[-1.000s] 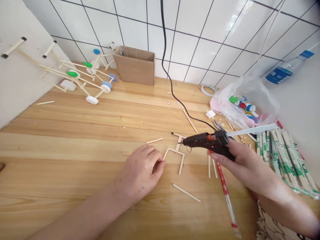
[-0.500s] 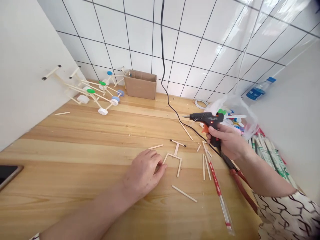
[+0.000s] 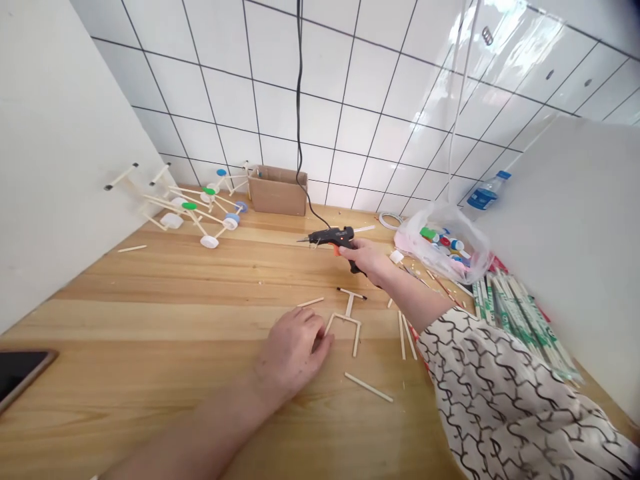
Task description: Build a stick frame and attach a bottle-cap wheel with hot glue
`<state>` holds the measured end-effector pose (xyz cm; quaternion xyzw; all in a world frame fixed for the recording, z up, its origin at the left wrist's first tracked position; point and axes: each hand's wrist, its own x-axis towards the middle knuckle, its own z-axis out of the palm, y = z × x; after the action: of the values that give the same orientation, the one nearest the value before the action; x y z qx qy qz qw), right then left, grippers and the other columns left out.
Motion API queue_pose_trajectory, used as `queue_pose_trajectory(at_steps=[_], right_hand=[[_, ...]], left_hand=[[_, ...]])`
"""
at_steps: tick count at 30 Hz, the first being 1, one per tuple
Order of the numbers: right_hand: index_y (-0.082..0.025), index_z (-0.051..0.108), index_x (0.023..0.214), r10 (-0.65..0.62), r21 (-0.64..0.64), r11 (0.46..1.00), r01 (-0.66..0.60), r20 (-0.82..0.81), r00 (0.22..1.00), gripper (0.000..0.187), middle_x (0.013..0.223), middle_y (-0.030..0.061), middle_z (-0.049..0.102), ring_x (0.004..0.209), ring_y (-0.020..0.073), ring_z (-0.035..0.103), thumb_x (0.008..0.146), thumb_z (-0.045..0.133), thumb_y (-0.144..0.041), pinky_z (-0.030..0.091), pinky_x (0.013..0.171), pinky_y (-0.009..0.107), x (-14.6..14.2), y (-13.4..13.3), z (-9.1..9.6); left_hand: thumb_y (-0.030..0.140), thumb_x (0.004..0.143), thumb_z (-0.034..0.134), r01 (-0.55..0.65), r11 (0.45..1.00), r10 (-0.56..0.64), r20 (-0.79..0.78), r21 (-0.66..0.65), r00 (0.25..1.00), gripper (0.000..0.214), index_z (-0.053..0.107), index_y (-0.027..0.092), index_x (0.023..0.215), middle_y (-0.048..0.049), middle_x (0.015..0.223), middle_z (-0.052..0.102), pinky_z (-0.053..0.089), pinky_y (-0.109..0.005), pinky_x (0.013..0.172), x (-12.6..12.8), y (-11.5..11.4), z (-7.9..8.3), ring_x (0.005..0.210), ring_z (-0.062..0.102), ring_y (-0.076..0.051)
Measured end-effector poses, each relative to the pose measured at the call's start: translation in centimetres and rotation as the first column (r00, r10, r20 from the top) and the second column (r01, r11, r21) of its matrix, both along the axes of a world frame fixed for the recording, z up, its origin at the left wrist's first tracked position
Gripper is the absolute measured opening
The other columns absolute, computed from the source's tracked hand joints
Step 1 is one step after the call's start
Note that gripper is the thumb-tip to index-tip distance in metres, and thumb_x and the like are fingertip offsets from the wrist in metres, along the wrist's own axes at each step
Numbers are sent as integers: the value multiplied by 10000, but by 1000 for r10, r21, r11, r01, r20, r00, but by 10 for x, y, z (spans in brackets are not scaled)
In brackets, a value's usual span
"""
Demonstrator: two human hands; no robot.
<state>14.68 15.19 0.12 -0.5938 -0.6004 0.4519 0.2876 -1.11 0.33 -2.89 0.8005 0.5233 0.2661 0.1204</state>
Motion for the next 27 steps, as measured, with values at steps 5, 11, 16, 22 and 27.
queue_pose_trajectory(at_steps=[5,11,16,22,27], right_hand=[[-141,550,1099,43,-8,999,-42,257,965,275,1077,66,585,900,188,594,882,518,-307,508,757,373,-25,18,-7],[-158,528,1143,16,48,998,-43,466,885,294,1147,78,557,959,198,579,884,516,-298,497,801,398,-46,23,-4],[-155,523,1148,-42,88,996,-8,549,835,303,1147,78,556,962,197,579,882,521,-300,495,802,404,-56,13,4],[-142,582,962,-60,218,975,-53,485,873,157,1004,102,622,932,210,571,866,476,-206,434,814,348,-40,-26,30],[-191,562,824,16,311,938,-155,407,913,95,822,28,622,794,156,572,824,473,-158,438,730,273,5,-100,45]], left_hand=[[192,763,543,5,1000,-5,-28,4,1000,147,531,186,617,-22,670,588,430,-302,621,-1,0,2,680,545,-181],[183,753,556,3,1000,-3,-47,-5,999,132,533,190,623,-21,677,592,424,-307,624,-1,0,2,687,547,-191],[180,751,554,6,1000,-6,-63,-5,998,124,531,191,630,-23,683,595,423,-306,624,-1,-1,0,695,551,-192],[197,731,573,-10,997,7,-36,-78,999,109,538,194,627,-19,697,608,421,-308,637,-2,0,2,703,562,-191],[197,668,624,-15,968,20,15,-251,1000,58,579,198,632,-6,700,614,409,-280,635,-4,2,12,710,568,-177]])
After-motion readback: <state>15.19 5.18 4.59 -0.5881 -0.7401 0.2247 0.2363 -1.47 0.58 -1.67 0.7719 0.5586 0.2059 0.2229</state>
